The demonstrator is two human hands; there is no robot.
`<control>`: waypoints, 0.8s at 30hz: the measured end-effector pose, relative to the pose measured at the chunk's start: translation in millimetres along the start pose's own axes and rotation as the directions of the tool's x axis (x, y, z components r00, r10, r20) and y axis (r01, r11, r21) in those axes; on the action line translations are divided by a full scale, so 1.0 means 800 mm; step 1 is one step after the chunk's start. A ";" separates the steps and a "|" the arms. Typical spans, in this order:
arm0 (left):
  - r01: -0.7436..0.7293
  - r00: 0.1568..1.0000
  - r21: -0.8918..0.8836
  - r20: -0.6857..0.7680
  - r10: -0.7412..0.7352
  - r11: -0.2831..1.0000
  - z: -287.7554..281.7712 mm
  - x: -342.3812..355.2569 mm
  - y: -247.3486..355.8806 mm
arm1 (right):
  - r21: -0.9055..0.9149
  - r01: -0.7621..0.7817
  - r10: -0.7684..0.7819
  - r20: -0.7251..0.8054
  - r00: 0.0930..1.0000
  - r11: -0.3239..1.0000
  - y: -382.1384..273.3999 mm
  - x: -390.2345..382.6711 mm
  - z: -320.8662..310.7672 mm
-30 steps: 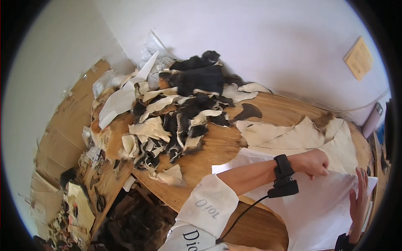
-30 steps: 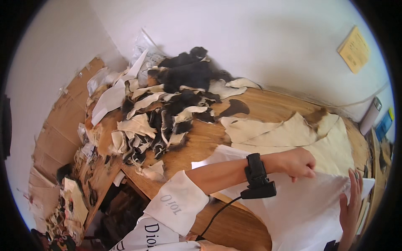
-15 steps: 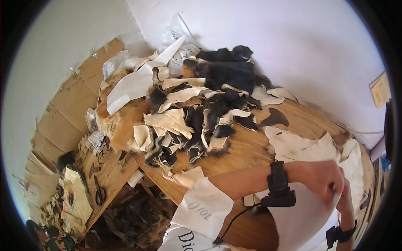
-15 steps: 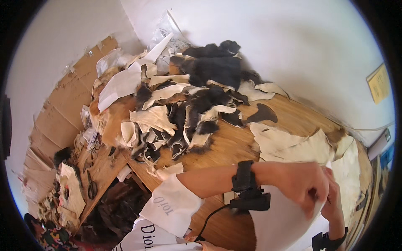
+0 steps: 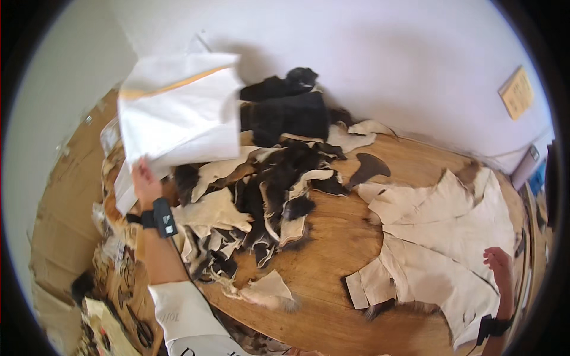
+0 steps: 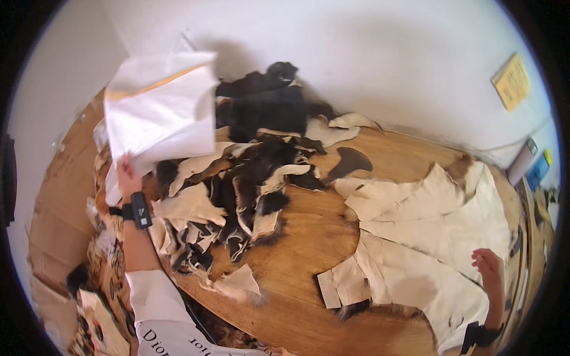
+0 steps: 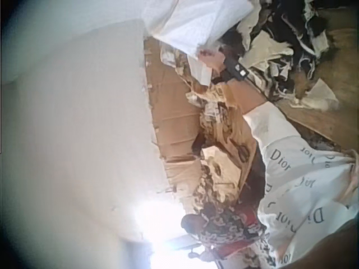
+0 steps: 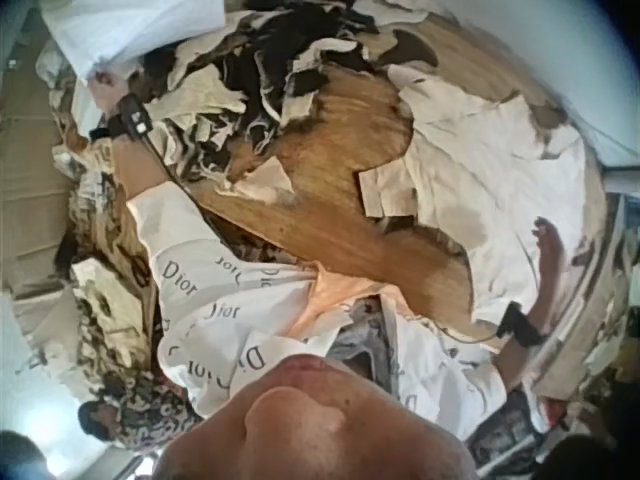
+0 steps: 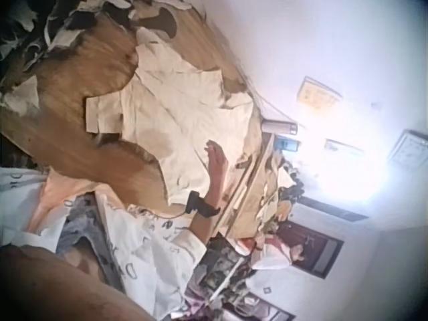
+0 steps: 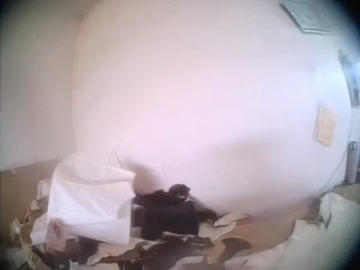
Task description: The person sews pieces of fur together by hand, trims the edges with a blade, and presses the seams with a wooden block. They then arrange the fur pieces on a paper pattern, cut them to shape, and gather the finished sections from the floor.
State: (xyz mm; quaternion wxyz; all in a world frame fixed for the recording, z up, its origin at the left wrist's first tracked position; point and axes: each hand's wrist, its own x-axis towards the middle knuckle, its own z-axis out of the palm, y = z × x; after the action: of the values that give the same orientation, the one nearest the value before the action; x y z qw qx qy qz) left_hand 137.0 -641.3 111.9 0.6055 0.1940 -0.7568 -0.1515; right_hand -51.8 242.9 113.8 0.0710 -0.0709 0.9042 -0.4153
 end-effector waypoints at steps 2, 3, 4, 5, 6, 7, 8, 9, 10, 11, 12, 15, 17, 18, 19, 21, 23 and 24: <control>0.106 0.994 -0.061 0.002 -0.107 0.992 -0.108 0.036 -0.098 | 0.051 0.129 -0.133 0.095 0.986 0.990 0.011 0.011 0.029; 0.176 0.984 -0.120 -0.011 -0.179 0.977 -0.127 0.050 -0.119 | 0.075 0.116 -0.123 0.090 0.988 0.990 0.014 0.012 0.036; 0.379 0.847 -0.598 -0.085 -0.525 0.707 -0.047 -0.014 -0.106 | 0.012 0.057 -0.058 0.097 0.994 0.998 -0.010 0.001 0.037; 0.348 0.603 -0.908 0.025 -0.797 0.234 0.019 -0.053 -0.040 | -0.020 0.001 0.001 0.089 0.996 1.000 -0.016 -0.015 0.022; 0.300 0.572 -0.949 0.097 -0.815 0.098 0.011 -0.047 -0.048 | -0.088 0.035 -0.027 0.096 0.995 0.996 -0.011 -0.021 0.020; 0.247 0.542 -0.968 0.173 -0.822 -0.041 -0.008 -0.040 -0.060 | -0.079 0.023 -0.016 0.081 0.997 0.997 -0.016 -0.024 0.020; 0.231 0.593 -0.973 0.147 -0.792 -0.007 -0.045 -0.022 -0.086 | -0.176 0.066 -0.042 0.134 0.990 0.982 -0.026 -0.021 0.025; 0.217 0.627 -0.976 0.133 -0.767 0.008 -0.050 -0.017 -0.081 | -0.287 0.105 -0.052 0.185 0.981 0.952 -0.032 -0.018 0.031; 0.272 0.578 -0.959 0.092 -0.811 0.085 -0.055 -0.016 -0.075 | -0.285 0.084 -0.034 0.177 0.984 0.955 -0.029 -0.016 0.038; 0.336 0.513 -0.932 0.062 -0.856 0.134 -0.047 -0.025 -0.037 | -0.251 0.058 -0.016 0.164 0.986 0.966 -0.029 -0.019 0.041; 0.345 0.514 -0.930 0.077 -0.855 0.123 -0.047 -0.019 -0.014 | -0.195 0.049 -0.017 0.160 0.987 0.980 -0.024 -0.020 0.041; 0.570 0.672 -0.549 -0.117 -0.731 0.611 -0.065 0.013 0.040 | -0.190 0.037 0.000 0.191 0.982 0.981 -0.005 -0.025 0.034; 0.570 0.789 -0.137 -0.183 -0.587 0.810 -0.079 0.018 0.065 | -0.222 0.008 0.041 0.212 0.977 0.975 -0.005 -0.026 0.032; 0.524 0.843 0.079 -0.190 -0.503 0.848 -0.083 0.018 0.077 | -0.257 -0.014 0.072 0.219 0.973 0.966 -0.010 -0.026 0.030; 0.450 0.873 -0.129 -0.143 -0.466 0.883 -0.071 0.024 0.091 | -0.241 0.001 0.058 0.235 0.970 0.970 -0.008 -0.018 0.037; 0.479 0.875 -0.375 0.137 -0.463 0.794 0.009 0.026 0.143 | -0.175 0.081 -0.037 0.240 0.970 0.981 -0.017 -0.010 0.046; 0.709 0.705 -0.559 0.537 -0.464 0.430 0.115 -0.012 0.213 | -0.212 0.112 -0.052 0.269 0.962 0.971 -0.033 -0.002 0.058; 0.761 0.637 -0.526 0.718 -0.282 0.380 0.167 -0.039 0.261 | -0.261 0.125 -0.048 0.282 0.958 0.957 -0.041 -0.001 0.059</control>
State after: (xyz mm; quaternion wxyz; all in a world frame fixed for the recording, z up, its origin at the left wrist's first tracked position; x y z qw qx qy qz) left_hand -10.2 -443.9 152.6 0.3099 0.0921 -0.6253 -0.7103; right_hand -39.6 186.9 108.1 0.1656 -0.1763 0.9308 -0.2741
